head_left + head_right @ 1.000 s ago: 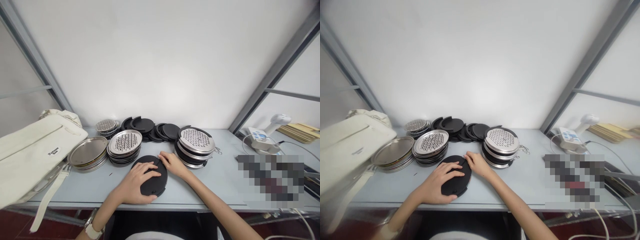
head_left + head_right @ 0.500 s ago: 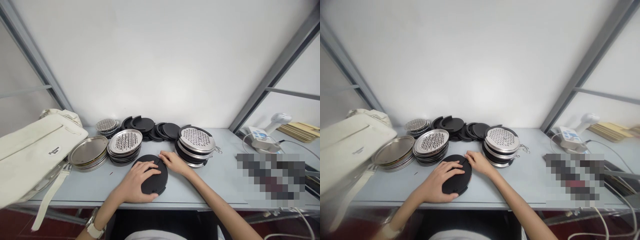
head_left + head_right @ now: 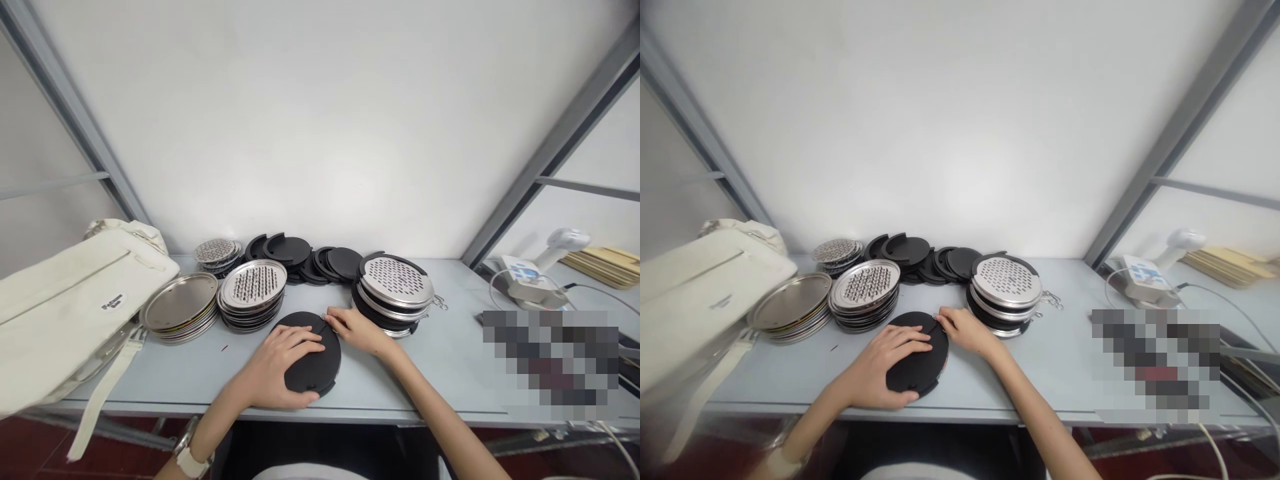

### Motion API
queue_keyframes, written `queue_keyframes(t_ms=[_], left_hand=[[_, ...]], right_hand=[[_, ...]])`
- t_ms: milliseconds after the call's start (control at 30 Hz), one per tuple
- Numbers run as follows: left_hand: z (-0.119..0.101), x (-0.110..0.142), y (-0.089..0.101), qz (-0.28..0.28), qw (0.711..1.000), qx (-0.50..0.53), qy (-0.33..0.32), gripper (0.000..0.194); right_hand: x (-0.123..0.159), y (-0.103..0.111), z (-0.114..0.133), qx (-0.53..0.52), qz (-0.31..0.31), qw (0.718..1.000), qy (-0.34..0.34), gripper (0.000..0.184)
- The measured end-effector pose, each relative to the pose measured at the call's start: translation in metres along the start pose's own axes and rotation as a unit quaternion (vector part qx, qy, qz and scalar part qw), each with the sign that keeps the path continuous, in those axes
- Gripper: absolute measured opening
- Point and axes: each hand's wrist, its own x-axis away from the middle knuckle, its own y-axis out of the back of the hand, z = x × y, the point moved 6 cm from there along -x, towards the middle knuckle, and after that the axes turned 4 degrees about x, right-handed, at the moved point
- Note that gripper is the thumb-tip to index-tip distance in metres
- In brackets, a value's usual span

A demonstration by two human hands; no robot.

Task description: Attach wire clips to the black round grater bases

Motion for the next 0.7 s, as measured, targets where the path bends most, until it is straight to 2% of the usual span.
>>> queue_keyframes(t_ms=[367, 700], left_hand=[[-0.0002, 0.0001, -0.0020, 0.007, 1.000, 0.009, -0.006, 0.066], [-0.0010, 0.0000, -0.0020, 0.012, 1.000, 0.005, -0.010, 0.066]], right_hand=[[0.0030, 0.0023, 0.0000, -0.034, 0.042, 0.998, 0.012, 0.032], [0.0057, 0.0041, 0.0010, -0.072, 0.047, 0.996, 0.011, 0.029]])
